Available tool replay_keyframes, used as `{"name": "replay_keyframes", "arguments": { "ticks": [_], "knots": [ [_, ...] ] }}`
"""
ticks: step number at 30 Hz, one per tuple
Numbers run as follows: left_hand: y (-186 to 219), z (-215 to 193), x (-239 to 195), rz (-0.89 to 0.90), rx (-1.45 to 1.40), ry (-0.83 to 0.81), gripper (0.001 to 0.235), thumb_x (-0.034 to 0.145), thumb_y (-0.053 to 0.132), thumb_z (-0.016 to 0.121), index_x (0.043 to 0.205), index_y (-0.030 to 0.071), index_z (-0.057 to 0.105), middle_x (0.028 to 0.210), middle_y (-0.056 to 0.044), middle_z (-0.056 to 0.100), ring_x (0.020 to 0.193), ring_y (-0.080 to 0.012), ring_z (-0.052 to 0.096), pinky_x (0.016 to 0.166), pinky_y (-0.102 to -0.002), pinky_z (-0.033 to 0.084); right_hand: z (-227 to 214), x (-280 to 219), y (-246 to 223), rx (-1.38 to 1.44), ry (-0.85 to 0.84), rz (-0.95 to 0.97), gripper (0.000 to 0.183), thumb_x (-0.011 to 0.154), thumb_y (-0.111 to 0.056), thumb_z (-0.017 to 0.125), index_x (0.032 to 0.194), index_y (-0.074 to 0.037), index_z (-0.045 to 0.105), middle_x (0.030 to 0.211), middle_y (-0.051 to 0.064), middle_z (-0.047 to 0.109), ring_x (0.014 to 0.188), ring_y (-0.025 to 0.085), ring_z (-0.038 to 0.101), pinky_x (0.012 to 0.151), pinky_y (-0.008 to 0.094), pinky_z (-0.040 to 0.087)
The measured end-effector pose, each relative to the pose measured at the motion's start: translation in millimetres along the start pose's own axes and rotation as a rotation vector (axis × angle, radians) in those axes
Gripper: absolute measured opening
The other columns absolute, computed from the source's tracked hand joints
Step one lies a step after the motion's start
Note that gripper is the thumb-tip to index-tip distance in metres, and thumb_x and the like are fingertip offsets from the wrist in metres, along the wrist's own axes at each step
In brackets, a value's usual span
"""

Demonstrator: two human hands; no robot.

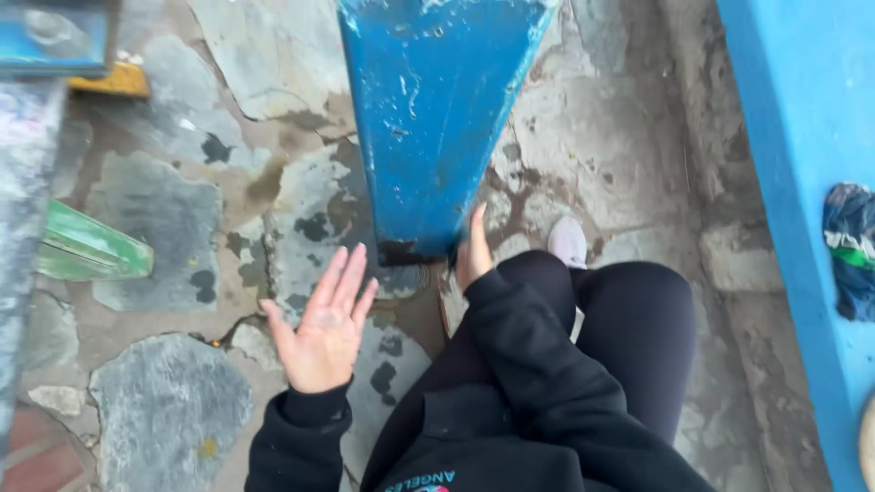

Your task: Wet sanding a blue metal post using a sanding sheet and water to prepare the surface

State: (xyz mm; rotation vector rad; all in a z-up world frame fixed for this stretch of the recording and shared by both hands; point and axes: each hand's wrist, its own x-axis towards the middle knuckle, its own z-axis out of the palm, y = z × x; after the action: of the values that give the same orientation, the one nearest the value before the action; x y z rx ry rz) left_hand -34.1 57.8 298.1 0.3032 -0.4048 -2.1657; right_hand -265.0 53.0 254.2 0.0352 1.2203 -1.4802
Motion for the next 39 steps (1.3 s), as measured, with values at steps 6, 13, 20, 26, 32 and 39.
{"name": "replay_keyframes", "arguments": {
  "ticks": [6,13,20,26,32,39],
  "knots": [
    [2.2,1.6,-8.1,-0.017,0.114,0.107,0.107,0.088,0.081,0.023,0.158,0.0,0.026,0.167,-0.022,0.019,0.157,-0.0293,0.015,0.127,-0.049,0.011,-5.4,-2.3,7.3,-0.089,-0.019,0.07,0.112,0.088,-0.084,0.034,0.16,0.0,0.01,0.163,0.021,0.005,0.152,0.038,0.005,0.125,0.056,0.007],
    [0.1,-4.5,-9.8,-0.002,0.092,0.073,0.102,0.092,0.077,0.022,0.158,0.0,0.026,0.168,-0.021,0.016,0.158,-0.0302,0.014,0.128,-0.046,0.012,-2.1,-6.8,13.3,-0.156,0.035,0.025,0.104,0.092,-0.078,0.037,0.163,-0.009,0.005,0.17,0.011,-0.002,0.156,0.03,-0.005,0.129,0.051,-0.004],
    [4.9,-0.2,-9.7,0.024,0.166,0.086,0.103,0.09,0.079,0.022,0.158,0.001,0.026,0.168,-0.022,0.017,0.158,-0.0281,0.015,0.126,-0.048,0.013,-12.0,1.7,-18.2,-0.261,0.33,-0.079,0.087,0.082,-0.066,0.07,0.13,0.007,0.064,0.129,0.032,0.063,0.126,0.04,0.06,0.107,0.053,0.049],
    [8.3,-3.9,-11.7,0.063,0.186,0.104,0.104,0.089,0.079,0.023,0.158,0.001,0.027,0.167,-0.023,0.019,0.157,-0.0307,0.016,0.126,-0.049,0.012,-25.2,-27.9,-107.7,0.366,0.11,-0.182,0.075,0.087,-0.054,0.067,0.128,0.008,0.063,0.129,0.033,0.063,0.121,0.05,0.063,0.104,0.069,0.047],
    [-18.5,-1.2,-3.1,-0.01,0.294,0.045,0.094,0.096,0.072,0.023,0.158,0.0,0.027,0.165,-0.026,0.025,0.155,-0.0352,0.02,0.124,-0.052,0.013,-19.3,-108.6,-131.9,0.434,-0.394,-0.311,0.062,0.101,-0.051,0.044,0.135,-0.001,0.062,0.14,0.024,0.06,0.132,0.041,0.059,0.121,0.06,0.042],
    [-43.6,15.9,-7.0,-0.118,0.288,-0.195,0.077,0.098,0.039,0.047,0.158,-0.003,0.023,0.164,-0.026,0.027,0.154,-0.0338,0.023,0.122,-0.049,0.023,-49.1,-136.1,-138.2,0.489,-0.629,-0.354,0.067,0.109,-0.05,0.035,0.146,0.003,0.048,0.148,0.024,0.051,0.141,0.038,0.047,0.125,0.055,0.03]
  ]
}}
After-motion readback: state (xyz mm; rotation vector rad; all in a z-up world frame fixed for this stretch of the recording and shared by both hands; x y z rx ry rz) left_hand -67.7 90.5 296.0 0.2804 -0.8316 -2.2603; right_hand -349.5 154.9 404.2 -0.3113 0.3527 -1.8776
